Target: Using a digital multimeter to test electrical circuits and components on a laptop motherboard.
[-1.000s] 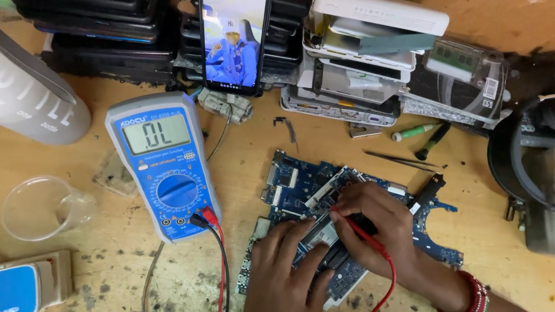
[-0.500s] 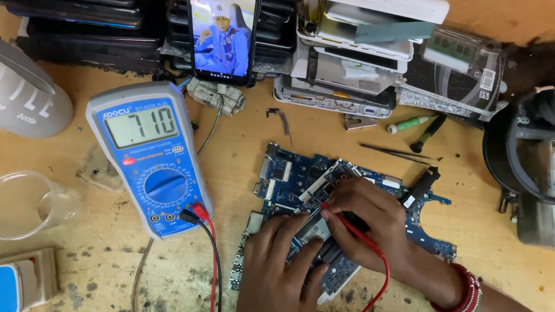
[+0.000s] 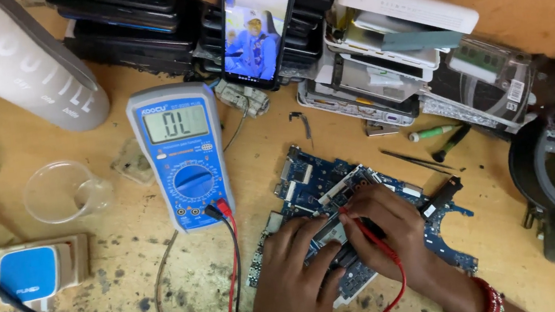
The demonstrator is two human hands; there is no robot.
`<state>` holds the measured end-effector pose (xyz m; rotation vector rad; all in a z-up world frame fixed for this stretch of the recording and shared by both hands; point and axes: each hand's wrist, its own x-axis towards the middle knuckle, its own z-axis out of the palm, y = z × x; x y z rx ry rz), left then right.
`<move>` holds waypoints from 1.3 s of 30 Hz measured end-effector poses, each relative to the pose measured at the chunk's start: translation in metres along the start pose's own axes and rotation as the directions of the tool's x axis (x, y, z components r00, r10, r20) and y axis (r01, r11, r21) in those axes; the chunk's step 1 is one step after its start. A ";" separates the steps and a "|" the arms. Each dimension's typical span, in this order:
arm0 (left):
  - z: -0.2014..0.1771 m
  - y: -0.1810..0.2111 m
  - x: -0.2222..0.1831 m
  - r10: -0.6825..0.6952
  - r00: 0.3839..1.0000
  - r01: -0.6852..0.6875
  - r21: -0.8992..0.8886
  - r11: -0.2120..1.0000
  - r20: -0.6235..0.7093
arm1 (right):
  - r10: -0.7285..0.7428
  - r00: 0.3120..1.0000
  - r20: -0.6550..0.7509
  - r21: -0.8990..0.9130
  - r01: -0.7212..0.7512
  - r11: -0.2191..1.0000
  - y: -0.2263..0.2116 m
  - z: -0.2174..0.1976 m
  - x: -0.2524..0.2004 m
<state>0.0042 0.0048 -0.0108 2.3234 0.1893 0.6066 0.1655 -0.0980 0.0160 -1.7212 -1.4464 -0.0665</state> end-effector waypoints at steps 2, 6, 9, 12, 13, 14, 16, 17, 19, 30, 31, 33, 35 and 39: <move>0.000 -0.001 -0.001 0.002 1.000 -0.002 -0.010 1.000 -0.009 | 0.009 1.000 0.012 0.000 -0.009 1.000 -0.001 0.000 0.000; 0.000 -0.002 -0.001 0.000 1.000 0.000 -0.008 1.000 0.018 | 0.004 1.000 0.006 -0.025 -0.004 1.000 -0.001 0.001 0.000; 0.001 -0.001 -0.002 -0.011 1.000 0.011 -0.016 1.000 0.028 | -0.001 1.000 0.005 -0.023 0.001 1.000 0.000 0.002 -0.002; 0.001 -0.001 -0.002 -0.002 1.000 0.002 -0.017 1.000 0.014 | -0.018 1.000 -0.004 -0.036 0.017 0.999 0.000 0.002 0.000; 0.001 -0.001 -0.002 0.008 1.000 -0.008 -0.015 1.000 -0.003 | -0.025 1.000 -0.007 -0.042 0.025 0.999 -0.001 0.002 0.001; 0.001 -0.001 -0.001 0.010 1.000 -0.010 -0.014 1.000 -0.004 | -0.027 1.000 -0.009 -0.043 0.027 0.999 -0.001 0.002 0.001; 0.001 -0.002 -0.002 -0.003 1.000 0.004 -0.016 1.000 0.029 | -0.023 1.000 -0.013 -0.051 0.022 0.998 0.000 0.003 0.000; 0.001 -0.002 -0.002 -0.006 1.000 0.006 -0.015 1.000 0.027 | -0.024 1.000 -0.011 -0.049 0.023 0.999 -0.001 0.002 0.001; 0.001 -0.002 -0.003 -0.006 1.000 0.007 -0.017 1.000 0.028 | -0.015 1.000 0.008 -0.048 0.015 0.999 -0.002 0.001 0.001; -0.001 -0.002 -0.001 -0.005 0.999 0.006 -0.026 1.000 0.036 | -0.026 1.000 -0.006 -0.048 0.026 0.999 -0.001 0.003 0.001; -0.001 -0.002 -0.001 -0.004 0.999 0.005 -0.023 1.000 0.042 | -0.030 1.000 -0.005 -0.055 0.030 0.998 -0.001 0.003 0.002; -0.001 0.000 -0.001 -0.006 0.999 0.007 -0.017 1.000 0.035 | -0.023 1.000 0.000 -0.060 0.023 0.998 -0.003 0.002 0.001; -0.002 0.000 0.000 -0.003 1.000 0.003 -0.010 1.000 0.025 | -0.021 1.000 0.003 -0.068 0.021 0.997 -0.002 0.002 0.001; -0.002 0.000 0.001 0.002 1.000 -0.001 -0.021 1.000 0.021 | -0.027 1.000 -0.003 -0.052 0.027 0.998 0.001 0.003 0.000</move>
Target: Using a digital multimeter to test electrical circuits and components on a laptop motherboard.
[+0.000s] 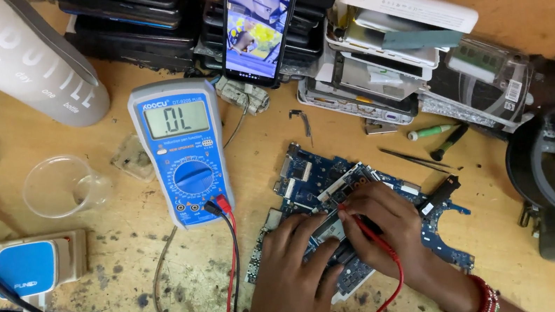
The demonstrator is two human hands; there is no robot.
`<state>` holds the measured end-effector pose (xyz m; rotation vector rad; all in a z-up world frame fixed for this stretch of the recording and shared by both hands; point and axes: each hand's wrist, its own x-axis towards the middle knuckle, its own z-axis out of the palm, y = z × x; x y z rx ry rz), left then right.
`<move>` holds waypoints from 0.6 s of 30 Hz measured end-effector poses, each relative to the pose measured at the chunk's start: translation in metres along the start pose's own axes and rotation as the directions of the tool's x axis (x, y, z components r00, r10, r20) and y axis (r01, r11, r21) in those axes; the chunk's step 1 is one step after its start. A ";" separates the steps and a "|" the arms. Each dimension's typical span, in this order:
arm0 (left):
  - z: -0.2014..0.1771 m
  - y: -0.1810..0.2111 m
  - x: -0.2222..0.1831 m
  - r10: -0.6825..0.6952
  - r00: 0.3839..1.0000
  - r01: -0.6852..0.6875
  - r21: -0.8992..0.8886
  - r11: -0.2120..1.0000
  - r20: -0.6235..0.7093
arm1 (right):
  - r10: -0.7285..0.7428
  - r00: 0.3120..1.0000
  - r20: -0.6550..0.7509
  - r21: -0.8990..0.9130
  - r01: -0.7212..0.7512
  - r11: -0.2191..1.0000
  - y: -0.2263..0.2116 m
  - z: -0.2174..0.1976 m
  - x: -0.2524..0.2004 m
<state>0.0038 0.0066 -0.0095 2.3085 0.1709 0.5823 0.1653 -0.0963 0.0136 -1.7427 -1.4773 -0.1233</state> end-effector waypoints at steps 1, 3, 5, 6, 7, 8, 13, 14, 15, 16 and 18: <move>0.000 0.001 0.000 -0.004 1.000 0.004 0.000 1.000 -0.002 | 0.003 1.000 -0.002 -0.002 -0.003 1.000 0.000 0.000 -0.001; 0.001 0.000 -0.001 -0.008 1.000 0.008 0.001 1.000 -0.004 | 0.001 1.000 -0.001 0.005 -0.001 1.000 0.000 0.001 0.000; 0.002 -0.001 -0.001 -0.002 1.000 0.002 -0.002 1.000 -0.004 | 0.002 1.000 -0.005 0.003 -0.002 1.000 0.001 0.000 0.000; 0.002 -0.001 -0.001 -0.013 1.000 0.013 0.005 1.000 0.015 | -0.002 1.000 -0.006 0.016 0.002 1.000 0.001 0.000 0.000; 0.003 -0.002 -0.001 -0.024 0.999 0.024 0.014 1.000 0.032 | -0.008 1.000 -0.005 0.028 0.008 1.000 0.001 -0.001 0.001; 0.004 -0.003 -0.002 -0.017 0.999 0.017 0.006 1.000 0.036 | -0.003 1.000 -0.007 0.018 0.003 1.000 0.002 -0.001 -0.001; 0.007 -0.004 -0.003 -0.015 1.000 0.014 0.031 0.999 0.020 | 0.003 1.000 -0.002 0.054 -0.003 0.999 0.003 -0.002 -0.002; 0.006 -0.003 -0.003 -0.017 1.000 0.016 0.030 0.999 0.023 | 0.006 1.000 -0.001 0.055 -0.006 0.998 0.003 -0.001 -0.004; 0.005 -0.002 -0.003 -0.016 1.000 0.015 0.028 0.999 0.017 | 0.009 1.000 -0.009 0.049 -0.009 0.999 0.004 -0.001 -0.005; 0.004 -0.002 -0.002 -0.014 1.000 0.014 0.027 1.000 0.012 | 0.012 1.000 -0.017 0.043 -0.011 0.999 0.005 0.000 -0.006; 0.004 -0.002 -0.002 -0.013 1.000 0.013 0.019 1.000 0.017 | 0.009 1.000 -0.017 0.044 -0.008 0.999 0.004 -0.001 -0.004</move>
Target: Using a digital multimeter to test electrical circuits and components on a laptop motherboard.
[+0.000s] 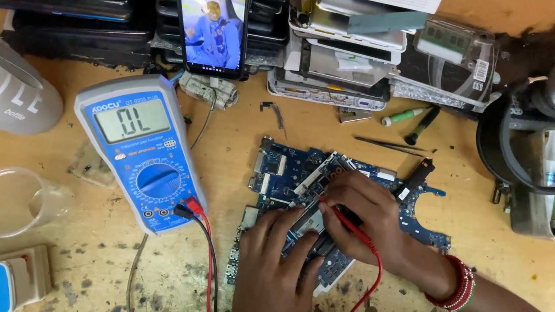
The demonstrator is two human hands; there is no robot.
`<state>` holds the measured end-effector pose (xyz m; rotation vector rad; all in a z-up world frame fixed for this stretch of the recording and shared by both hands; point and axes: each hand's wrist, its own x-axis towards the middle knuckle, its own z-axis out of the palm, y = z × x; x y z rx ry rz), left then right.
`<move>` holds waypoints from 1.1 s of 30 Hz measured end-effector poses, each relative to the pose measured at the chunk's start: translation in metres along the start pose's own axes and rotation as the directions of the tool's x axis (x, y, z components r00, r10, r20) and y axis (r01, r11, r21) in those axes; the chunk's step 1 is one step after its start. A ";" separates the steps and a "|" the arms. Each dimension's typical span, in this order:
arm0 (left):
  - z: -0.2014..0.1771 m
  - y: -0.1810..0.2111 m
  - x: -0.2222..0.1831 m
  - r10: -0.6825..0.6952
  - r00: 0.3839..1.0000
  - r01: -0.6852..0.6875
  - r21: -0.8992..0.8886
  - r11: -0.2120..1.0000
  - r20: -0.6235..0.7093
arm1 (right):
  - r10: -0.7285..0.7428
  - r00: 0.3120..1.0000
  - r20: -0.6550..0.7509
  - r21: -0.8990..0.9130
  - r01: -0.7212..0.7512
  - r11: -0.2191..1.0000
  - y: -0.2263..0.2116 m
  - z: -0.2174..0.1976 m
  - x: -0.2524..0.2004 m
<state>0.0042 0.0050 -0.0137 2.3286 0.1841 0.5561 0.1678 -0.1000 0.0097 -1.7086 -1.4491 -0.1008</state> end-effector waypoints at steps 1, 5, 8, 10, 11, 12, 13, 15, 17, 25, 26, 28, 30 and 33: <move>0.000 0.000 0.000 -0.002 1.000 0.002 -0.008 1.000 0.005 | -0.002 1.000 0.002 0.004 0.002 1.000 -0.001 0.000 0.001; 0.002 -0.002 -0.002 -0.014 1.000 0.014 0.002 1.000 0.024 | 0.008 1.000 0.006 0.003 -0.008 1.000 -0.001 0.000 0.002; 0.001 0.000 -0.001 -0.002 1.000 0.002 0.011 1.000 0.005 | -0.006 1.000 0.010 -0.008 0.006 1.000 -0.001 0.000 0.001; 0.003 -0.001 -0.001 -0.003 1.000 0.003 0.009 1.000 0.000 | 0.003 1.000 0.007 -0.020 -0.003 1.000 0.000 0.000 0.000; 0.003 -0.002 -0.001 -0.002 1.000 0.002 0.010 1.000 -0.001 | 0.002 1.000 0.006 -0.020 -0.001 1.000 0.000 0.000 0.000; 0.003 -0.002 -0.001 -0.002 1.000 0.002 0.013 1.000 0.003 | 0.001 1.000 -0.003 -0.014 -0.001 1.000 0.000 0.001 0.000; 0.003 -0.002 -0.002 -0.005 1.000 0.005 0.014 1.000 0.008 | 0.002 1.000 -0.011 -0.007 -0.002 1.000 0.000 0.001 0.000; 0.004 -0.003 -0.003 -0.010 1.000 0.010 0.018 1.000 0.014 | 0.006 1.000 -0.004 -0.007 -0.006 1.000 -0.001 0.000 0.001; 0.004 -0.002 -0.003 -0.016 1.000 0.015 0.021 1.000 0.023 | 0.012 1.000 0.003 -0.007 -0.012 1.000 -0.002 -0.001 0.002; 0.003 -0.001 -0.002 -0.002 1.000 0.003 0.020 1.000 -0.006 | -0.014 1.000 -0.003 0.004 0.014 1.000 -0.002 0.000 0.004; 0.003 -0.001 -0.002 -0.004 1.000 0.005 0.020 1.000 -0.005 | -0.012 1.000 -0.002 0.005 0.012 1.000 -0.002 0.000 0.004; 0.003 -0.001 -0.002 -0.004 1.000 0.004 0.022 1.000 0.006 | 0.002 1.000 0.006 0.007 -0.002 1.000 -0.002 -0.001 0.004; 0.003 -0.002 -0.002 -0.004 1.000 0.004 0.014 1.000 0.008 | -0.006 1.000 0.003 0.008 0.006 1.000 -0.003 -0.001 0.004; 0.004 -0.002 -0.002 -0.012 1.000 0.012 0.010 1.000 0.017 | -0.013 1.000 0.000 0.008 0.013 1.000 -0.002 0.000 0.003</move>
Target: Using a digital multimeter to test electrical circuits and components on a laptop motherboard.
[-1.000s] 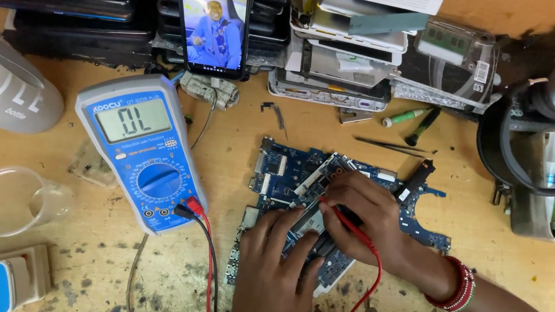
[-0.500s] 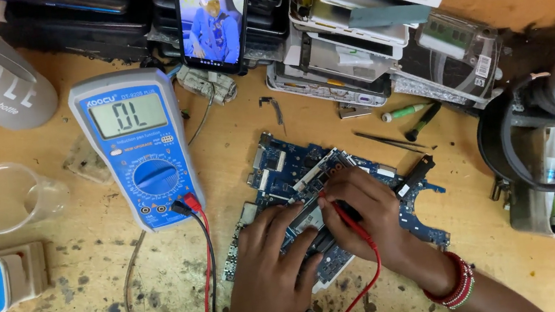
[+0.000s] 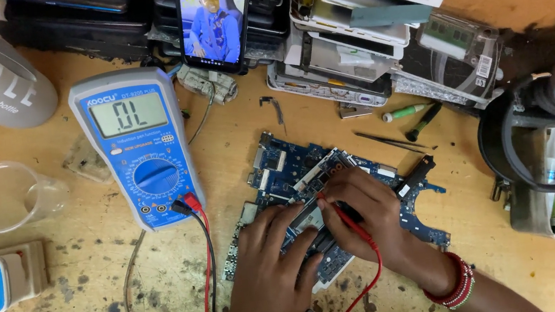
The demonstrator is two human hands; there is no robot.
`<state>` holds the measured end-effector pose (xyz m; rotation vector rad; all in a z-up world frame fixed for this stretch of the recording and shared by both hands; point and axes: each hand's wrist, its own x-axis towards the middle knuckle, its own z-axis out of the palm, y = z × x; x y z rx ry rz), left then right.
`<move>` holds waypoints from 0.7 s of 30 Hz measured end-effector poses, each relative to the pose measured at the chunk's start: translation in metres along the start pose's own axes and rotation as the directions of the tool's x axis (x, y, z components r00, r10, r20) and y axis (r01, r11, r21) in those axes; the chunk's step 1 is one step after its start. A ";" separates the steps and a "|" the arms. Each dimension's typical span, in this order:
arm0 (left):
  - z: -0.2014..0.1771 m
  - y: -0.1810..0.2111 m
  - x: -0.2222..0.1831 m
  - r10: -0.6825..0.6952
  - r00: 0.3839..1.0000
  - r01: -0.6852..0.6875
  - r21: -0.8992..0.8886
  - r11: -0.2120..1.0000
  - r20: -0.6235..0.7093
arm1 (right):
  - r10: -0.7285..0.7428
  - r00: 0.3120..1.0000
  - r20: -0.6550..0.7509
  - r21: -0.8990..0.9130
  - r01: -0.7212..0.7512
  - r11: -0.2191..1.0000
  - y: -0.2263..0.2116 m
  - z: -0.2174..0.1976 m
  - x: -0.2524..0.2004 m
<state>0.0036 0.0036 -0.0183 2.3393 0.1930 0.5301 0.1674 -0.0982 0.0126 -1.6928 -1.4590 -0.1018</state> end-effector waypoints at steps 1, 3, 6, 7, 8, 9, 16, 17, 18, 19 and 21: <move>0.001 0.000 0.000 -0.006 1.000 0.006 0.004 1.000 0.009 | 0.002 1.000 -0.002 -0.001 -0.002 1.000 0.001 0.000 -0.001; 0.000 0.000 0.000 -0.005 1.000 0.005 0.003 1.000 0.009 | -0.008 1.000 0.004 0.006 0.008 1.000 -0.001 0.000 0.002; -0.003 0.002 0.002 0.001 1.000 -0.001 0.001 1.000 0.001 | -0.010 1.000 0.008 0.010 0.010 1.000 -0.001 0.000 0.002; -0.004 0.003 0.002 0.005 1.000 -0.005 0.000 1.000 -0.007 | -0.003 1.000 0.009 0.010 0.003 1.000 -0.001 0.000 0.002; -0.004 0.003 0.003 0.004 1.000 -0.004 0.000 1.000 -0.008 | -0.003 1.000 0.009 0.010 0.003 1.000 -0.001 0.000 0.002; -0.004 0.003 0.003 0.008 1.000 -0.008 0.002 1.000 -0.010 | -0.006 1.000 0.015 0.004 0.006 1.000 -0.002 0.000 0.003; -0.004 0.003 0.003 0.012 1.000 -0.012 -0.002 1.000 -0.015 | 0.006 1.000 0.022 0.004 -0.006 1.000 0.000 -0.001 0.001; -0.004 0.003 0.003 0.013 1.000 -0.013 -0.002 1.000 -0.015 | 0.005 1.000 0.021 0.004 -0.005 1.000 0.001 -0.001 0.000; -0.004 0.003 0.002 0.010 1.000 -0.010 0.000 1.000 -0.012 | 0.020 1.000 0.011 -0.002 -0.020 1.000 0.002 -0.001 -0.001; -0.004 0.003 0.002 0.008 1.000 -0.008 0.003 1.000 -0.008 | 0.034 0.999 0.001 -0.008 -0.034 0.999 0.003 0.000 -0.001; -0.003 0.002 0.001 0.001 1.000 -0.001 0.006 1.000 0.004 | 0.051 0.999 -0.009 0.005 -0.051 0.999 0.004 0.001 -0.002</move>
